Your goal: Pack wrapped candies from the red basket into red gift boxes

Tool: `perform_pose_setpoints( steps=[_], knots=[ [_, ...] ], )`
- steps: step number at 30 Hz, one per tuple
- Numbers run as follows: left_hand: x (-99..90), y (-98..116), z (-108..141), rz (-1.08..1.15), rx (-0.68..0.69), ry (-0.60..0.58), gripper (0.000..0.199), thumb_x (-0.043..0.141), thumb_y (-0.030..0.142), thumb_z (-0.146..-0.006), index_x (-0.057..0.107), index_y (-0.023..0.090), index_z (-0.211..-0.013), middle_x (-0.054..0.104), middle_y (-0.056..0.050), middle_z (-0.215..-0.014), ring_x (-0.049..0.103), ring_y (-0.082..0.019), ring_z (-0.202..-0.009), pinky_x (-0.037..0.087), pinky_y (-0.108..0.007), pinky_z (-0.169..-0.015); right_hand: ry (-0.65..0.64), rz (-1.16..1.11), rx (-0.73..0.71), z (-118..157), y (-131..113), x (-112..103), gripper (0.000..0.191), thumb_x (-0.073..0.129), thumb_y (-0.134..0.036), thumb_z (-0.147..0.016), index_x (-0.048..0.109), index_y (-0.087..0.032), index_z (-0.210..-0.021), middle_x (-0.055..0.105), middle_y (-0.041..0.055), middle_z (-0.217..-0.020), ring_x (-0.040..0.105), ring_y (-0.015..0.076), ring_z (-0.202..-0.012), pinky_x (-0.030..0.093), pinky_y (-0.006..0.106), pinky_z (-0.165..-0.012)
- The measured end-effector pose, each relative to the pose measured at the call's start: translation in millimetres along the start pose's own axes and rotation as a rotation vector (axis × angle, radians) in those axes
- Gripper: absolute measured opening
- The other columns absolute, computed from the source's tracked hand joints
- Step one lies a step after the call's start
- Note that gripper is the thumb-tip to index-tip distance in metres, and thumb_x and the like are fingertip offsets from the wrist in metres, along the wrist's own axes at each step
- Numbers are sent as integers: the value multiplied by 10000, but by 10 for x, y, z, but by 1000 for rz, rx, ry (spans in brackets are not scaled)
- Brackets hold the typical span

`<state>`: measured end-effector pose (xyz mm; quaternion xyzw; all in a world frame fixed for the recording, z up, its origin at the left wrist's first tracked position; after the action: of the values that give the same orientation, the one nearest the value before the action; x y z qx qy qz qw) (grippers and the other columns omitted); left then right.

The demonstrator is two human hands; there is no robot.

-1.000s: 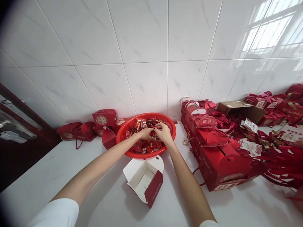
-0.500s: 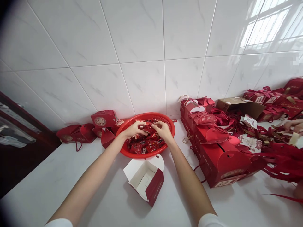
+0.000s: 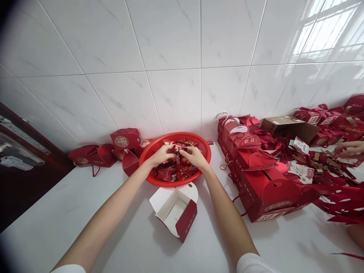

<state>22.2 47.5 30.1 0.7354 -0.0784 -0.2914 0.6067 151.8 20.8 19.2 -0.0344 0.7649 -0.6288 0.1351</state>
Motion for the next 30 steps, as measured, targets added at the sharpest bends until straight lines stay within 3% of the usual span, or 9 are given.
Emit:
perform_pose_setpoints(
  steps=[4,7,11,15,18,23,27,30],
  knots=[
    [-17,-2,-10,-3,23,4,445,686,227,-660,691,142,-1096,741,-55,-1029,660,-264,-1022,502,-406,-969,-6,-105,82,20,9,30,363,695,-429,-834,737,-152,-1064,735,33,-806,616,131,-588,487,236,-526],
    [-19,-9,-33,44,55,-13,519,709,222,-678,667,158,-1191,721,-73,-1136,638,-272,-1109,491,-410,-993,116,-220,86,-4,31,-56,270,777,-386,-724,753,-147,-848,702,11,-699,596,125,-543,485,233,-511],
    [-83,-42,-49,73,72,48,572,720,212,-708,646,195,-1275,626,-95,-1363,614,-264,-1164,483,-393,-1009,299,-319,57,-18,67,-236,211,754,-375,-670,678,-178,-674,701,0,-706,634,135,-646,508,216,-572],
    [-139,-84,-36,68,63,108,745,717,194,-739,509,259,-1451,533,-81,-1486,660,-208,-1017,529,-356,-938,427,-436,50,10,90,-378,205,697,-363,-639,575,-205,-595,710,10,-702,673,171,-732,541,242,-650],
    [-159,-131,-34,66,24,127,838,717,169,-739,416,252,-1517,562,-94,-1447,675,-183,-915,551,-348,-882,418,-522,65,16,81,-374,151,653,-336,-630,589,-202,-606,743,44,-761,694,205,-773,556,274,-670],
    [-116,-112,-50,91,56,61,653,754,193,-740,577,181,-1369,622,-114,-1376,655,-242,-1103,516,-375,-970,357,-632,150,11,85,-304,147,614,-311,-682,577,-200,-594,698,45,-644,690,207,-718,574,309,-691],
    [-104,-147,-57,86,11,65,619,744,237,-779,573,190,-1372,720,-85,-1177,689,-223,-983,535,-378,-923,285,-754,265,18,109,-257,236,615,-363,-780,554,-201,-619,622,3,-578,657,166,-638,579,308,-685],
    [-132,-158,-67,41,-4,122,457,677,258,-833,628,198,-1284,727,-65,-1154,681,-223,-1016,527,-373,-948,192,-838,333,15,121,-212,365,675,-477,-785,515,-202,-607,602,2,-590,645,152,-633,546,260,-616]
  ],
)
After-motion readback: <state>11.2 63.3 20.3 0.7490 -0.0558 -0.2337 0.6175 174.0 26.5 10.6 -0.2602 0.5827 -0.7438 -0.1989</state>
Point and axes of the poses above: each hand's wrist, its own z-axis away from the middle knuckle, its own x-axis out of the palm, y = z × x, the point moved 8 cm from there along -z, towards the middle knuckle
